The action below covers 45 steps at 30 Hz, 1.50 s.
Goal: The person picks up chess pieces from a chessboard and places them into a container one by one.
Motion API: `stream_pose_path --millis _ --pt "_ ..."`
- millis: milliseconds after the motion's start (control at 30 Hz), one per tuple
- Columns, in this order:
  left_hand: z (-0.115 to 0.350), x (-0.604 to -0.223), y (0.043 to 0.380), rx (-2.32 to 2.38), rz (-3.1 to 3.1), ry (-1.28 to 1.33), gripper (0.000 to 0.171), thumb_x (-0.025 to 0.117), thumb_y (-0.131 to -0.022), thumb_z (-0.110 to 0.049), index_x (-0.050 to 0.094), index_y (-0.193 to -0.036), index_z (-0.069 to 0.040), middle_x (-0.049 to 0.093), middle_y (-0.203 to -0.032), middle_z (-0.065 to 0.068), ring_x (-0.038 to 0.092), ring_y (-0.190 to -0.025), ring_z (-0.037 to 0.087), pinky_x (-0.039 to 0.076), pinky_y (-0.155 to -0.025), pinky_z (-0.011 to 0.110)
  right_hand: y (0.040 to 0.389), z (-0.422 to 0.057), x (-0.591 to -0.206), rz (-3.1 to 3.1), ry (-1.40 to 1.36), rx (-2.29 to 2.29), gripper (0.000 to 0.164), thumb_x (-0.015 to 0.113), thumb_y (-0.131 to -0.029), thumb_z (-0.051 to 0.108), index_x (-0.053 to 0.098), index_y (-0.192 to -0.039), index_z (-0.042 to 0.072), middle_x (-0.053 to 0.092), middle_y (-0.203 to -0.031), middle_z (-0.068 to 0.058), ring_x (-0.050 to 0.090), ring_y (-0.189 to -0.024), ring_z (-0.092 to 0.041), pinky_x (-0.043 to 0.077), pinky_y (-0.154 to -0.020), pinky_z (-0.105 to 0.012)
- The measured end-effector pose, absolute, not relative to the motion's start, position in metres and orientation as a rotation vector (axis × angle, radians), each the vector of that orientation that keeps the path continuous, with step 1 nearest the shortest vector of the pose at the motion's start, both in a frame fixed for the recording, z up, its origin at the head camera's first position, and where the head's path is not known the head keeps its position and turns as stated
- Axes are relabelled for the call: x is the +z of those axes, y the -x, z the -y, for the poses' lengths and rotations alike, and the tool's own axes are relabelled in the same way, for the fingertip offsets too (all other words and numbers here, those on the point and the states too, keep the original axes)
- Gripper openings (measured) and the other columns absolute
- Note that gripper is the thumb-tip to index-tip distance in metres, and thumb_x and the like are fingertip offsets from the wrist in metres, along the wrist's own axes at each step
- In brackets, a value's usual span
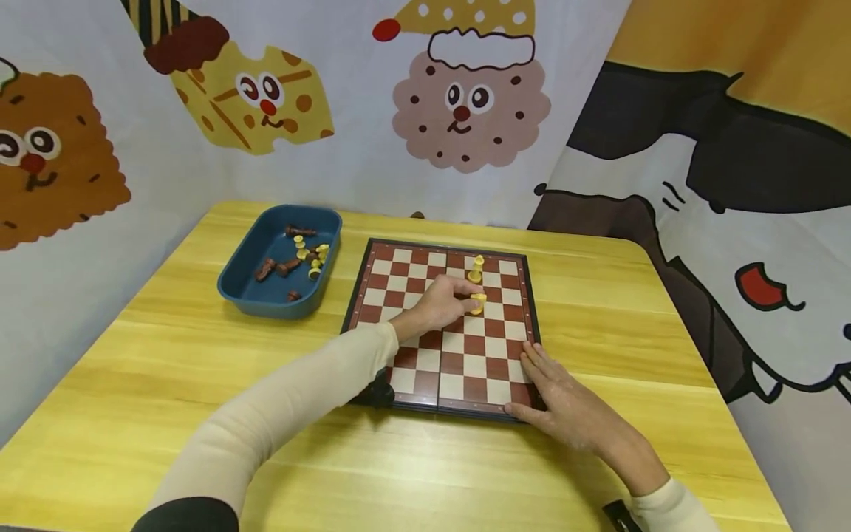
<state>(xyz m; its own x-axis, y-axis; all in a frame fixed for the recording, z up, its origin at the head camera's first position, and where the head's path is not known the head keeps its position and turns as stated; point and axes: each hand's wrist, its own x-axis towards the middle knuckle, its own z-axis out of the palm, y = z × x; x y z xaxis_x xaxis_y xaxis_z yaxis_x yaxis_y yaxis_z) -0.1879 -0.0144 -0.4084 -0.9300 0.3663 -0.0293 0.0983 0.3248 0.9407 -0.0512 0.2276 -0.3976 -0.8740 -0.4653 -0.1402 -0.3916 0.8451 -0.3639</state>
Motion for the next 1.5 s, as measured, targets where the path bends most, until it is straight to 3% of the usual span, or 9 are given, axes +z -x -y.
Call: stream_pose_path --millis 433,867,1200,1500 --pt "0.012 -0.408 0.188 1.657 -2.405 -0.390 0.024 0.070 -0.098 -0.007 0.073 -0.121 -0.003 0.069 -0.123 0.007 0.062 -0.114 0.018 0.054 -0.087 0.022 0.051 -0.229 -0.400 -2.794 0.654 -0.498 0.100 0.052 -0.096 0.069 0.027 -0.157 -0.006 0.012 -0.168 -0.018 0.012 -0.152 -0.037 0.028 -0.115 -0.058" --pt "0.024 -0.405 0.191 1.754 -2.391 -0.384 0.024 0.068 -0.099 -0.004 0.072 -0.122 0.000 0.068 -0.124 0.011 0.064 -0.109 0.019 0.056 -0.081 0.023 0.049 -0.229 -0.400 -2.764 0.665 -0.507 0.100 0.052 -0.097 0.068 0.024 -0.158 -0.005 0.010 -0.168 -0.018 0.010 -0.152 -0.037 0.031 -0.114 -0.057" --pt "0.049 -0.390 0.192 1.805 -2.378 -0.404 0.028 0.067 -0.100 -0.007 0.069 -0.126 0.000 0.070 -0.117 0.010 0.066 -0.102 0.020 0.057 -0.088 0.039 0.054 -0.229 -0.398 -2.767 0.675 -0.527 0.098 0.052 -0.098 0.065 0.022 -0.158 -0.006 0.008 -0.168 -0.019 0.008 -0.153 -0.038 0.028 -0.115 -0.057" --pt "0.079 -0.388 0.189 1.783 -2.431 -0.348 0.030 0.067 -0.101 -0.008 0.068 -0.129 0.000 0.070 -0.118 0.010 0.065 -0.104 0.020 0.057 -0.088 0.040 0.050 -0.228 -0.403 -2.718 0.693 -0.519 0.096 0.048 -0.101 0.063 0.015 -0.160 -0.006 0.000 -0.169 -0.017 0.000 -0.153 -0.037 0.024 -0.117 -0.057"
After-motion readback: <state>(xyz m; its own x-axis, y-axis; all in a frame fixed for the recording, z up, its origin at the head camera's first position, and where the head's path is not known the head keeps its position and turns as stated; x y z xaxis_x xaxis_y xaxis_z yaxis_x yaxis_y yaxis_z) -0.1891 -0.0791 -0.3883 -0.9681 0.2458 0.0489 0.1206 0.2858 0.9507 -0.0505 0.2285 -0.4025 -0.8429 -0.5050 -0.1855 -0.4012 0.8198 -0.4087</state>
